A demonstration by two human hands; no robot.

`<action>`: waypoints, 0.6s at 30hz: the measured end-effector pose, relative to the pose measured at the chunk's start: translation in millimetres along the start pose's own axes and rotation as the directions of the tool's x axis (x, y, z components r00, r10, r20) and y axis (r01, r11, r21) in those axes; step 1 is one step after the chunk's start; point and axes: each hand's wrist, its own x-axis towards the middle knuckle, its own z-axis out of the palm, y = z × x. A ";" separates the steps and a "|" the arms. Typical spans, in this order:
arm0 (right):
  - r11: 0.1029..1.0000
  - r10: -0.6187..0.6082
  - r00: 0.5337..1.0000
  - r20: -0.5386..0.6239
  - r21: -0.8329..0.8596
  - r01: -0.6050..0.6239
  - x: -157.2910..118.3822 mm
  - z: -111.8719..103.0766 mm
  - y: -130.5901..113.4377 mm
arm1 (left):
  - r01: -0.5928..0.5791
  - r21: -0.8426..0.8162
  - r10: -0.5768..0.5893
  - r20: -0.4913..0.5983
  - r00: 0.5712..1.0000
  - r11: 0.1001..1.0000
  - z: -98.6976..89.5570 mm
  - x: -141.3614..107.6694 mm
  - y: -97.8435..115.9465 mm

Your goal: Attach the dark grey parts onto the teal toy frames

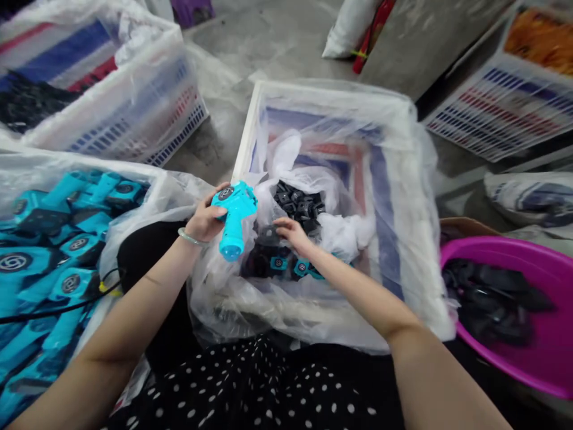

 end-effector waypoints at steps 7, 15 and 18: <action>0.943 -0.237 0.968 -0.079 0.221 0.249 -79.6 -1.5 -71.0 | -0.112 0.562 -0.005 0.203 0.979 0.819 39.5 -39.1 -15.8; 0.803 -0.495 0.860 -0.124 -0.443 0.398 -127.9 16.2 -39.8 | -0.006 0.280 -0.007 0.045 0.999 0.960 92.5 -112.7 -50.1; 0.825 -0.431 0.900 -0.062 -0.431 0.365 -141.0 15.4 -32.4 | 0.002 0.448 -0.061 0.116 0.991 0.894 88.4 -126.1 -50.1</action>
